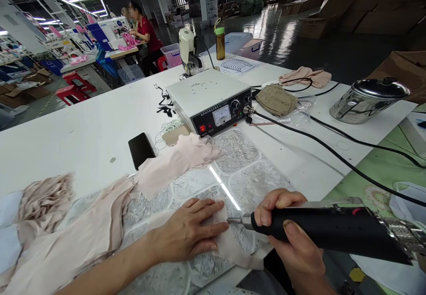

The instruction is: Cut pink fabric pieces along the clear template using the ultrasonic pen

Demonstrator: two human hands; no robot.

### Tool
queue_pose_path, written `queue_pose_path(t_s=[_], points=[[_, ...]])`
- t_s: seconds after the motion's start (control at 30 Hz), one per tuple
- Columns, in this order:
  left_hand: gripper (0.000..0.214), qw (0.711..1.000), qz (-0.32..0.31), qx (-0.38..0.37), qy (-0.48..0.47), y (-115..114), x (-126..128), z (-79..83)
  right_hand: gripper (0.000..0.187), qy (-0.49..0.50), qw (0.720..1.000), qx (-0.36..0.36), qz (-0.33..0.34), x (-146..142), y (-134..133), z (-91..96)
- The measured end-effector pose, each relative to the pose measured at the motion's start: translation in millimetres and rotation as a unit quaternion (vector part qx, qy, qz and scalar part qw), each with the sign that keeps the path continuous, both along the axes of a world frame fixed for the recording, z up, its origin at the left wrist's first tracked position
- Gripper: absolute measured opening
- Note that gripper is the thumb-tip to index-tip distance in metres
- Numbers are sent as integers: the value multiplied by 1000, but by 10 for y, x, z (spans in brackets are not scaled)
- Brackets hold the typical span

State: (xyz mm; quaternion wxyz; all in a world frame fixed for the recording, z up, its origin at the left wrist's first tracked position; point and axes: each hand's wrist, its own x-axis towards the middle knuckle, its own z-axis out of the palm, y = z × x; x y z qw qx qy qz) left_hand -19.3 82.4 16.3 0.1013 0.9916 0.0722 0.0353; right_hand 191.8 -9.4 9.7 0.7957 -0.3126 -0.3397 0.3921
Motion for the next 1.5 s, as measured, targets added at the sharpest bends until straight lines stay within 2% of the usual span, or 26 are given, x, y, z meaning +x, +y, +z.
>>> queue_pose_path(t_s=[0.2,0.37,0.7,0.97,1.5], points=[[41,1000,2,-3,-4,-2,-2,0,9,-32,999,-5,-2,12,21,8],[47,1000,-13,5,-9,24,-23,-52,10,14,1000,-6,-11,53,-29,-11],[47,997,-79,-3,12,300,-47,-18,11,76,996,-25,-25,46,-144,-47],[51,997,-39,-55,28,208,-61,21,11,87,996,-7,-4,-43,-121,-94],[47,998,-24,-47,-28,-38,-88,-46,12,88,995,-37,15,-43,-194,-57]])
